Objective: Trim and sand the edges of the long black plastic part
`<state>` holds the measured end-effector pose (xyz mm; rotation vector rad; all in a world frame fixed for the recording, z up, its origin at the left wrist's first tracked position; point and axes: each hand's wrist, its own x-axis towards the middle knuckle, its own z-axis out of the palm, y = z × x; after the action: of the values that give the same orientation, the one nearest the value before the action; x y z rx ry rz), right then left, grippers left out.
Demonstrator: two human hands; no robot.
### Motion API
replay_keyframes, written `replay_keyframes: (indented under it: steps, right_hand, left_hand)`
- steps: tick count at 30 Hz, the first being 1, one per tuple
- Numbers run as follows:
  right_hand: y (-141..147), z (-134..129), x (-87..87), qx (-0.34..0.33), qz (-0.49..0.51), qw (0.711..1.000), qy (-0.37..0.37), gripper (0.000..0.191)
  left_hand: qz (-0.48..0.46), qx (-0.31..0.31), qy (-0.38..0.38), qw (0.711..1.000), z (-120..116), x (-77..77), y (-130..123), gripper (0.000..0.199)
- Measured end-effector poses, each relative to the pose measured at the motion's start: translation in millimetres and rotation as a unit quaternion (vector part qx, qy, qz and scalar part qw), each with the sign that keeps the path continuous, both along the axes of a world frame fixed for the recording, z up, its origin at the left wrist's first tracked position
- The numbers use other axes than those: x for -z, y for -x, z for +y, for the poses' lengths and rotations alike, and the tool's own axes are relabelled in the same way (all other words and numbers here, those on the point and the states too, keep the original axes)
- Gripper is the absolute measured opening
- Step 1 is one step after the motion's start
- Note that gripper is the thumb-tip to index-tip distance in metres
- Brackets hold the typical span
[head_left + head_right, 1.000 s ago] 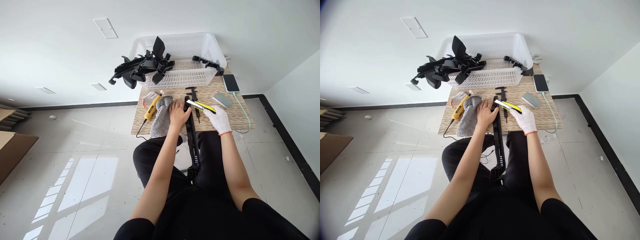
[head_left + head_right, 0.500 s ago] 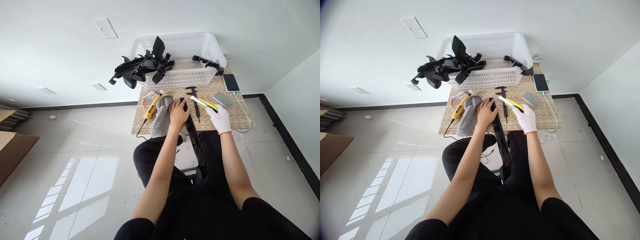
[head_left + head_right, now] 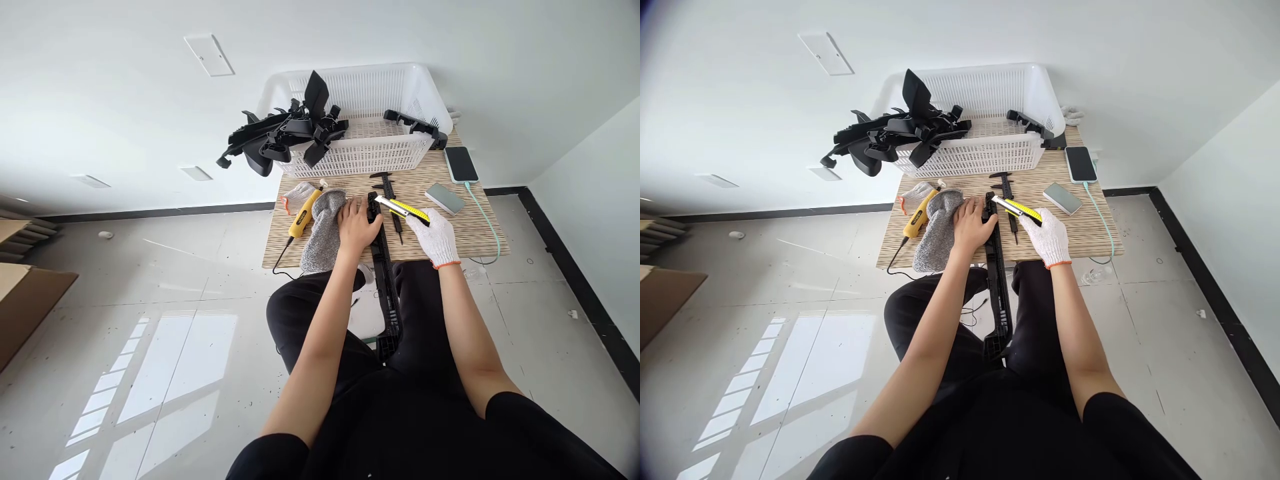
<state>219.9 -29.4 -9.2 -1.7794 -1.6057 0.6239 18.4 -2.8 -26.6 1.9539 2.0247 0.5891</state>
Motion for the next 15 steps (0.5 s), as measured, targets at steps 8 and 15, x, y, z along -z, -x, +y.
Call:
replay_keyframes:
  steps: [8,15]
  right_hand:
    - [-0.4,-0.5,0.7,0.018,0.036,0.999,-0.001,0.040]
    - [-3.2,-0.5,5.0,0.007,0.083,0.996,-0.006,0.041]
  left_hand:
    - [-0.018,0.007,0.015,1.000,-2.5,-5.4,1.4,0.066]
    - [-0.015,0.004,0.014,1.000,-2.3,-4.8,1.2,0.065]
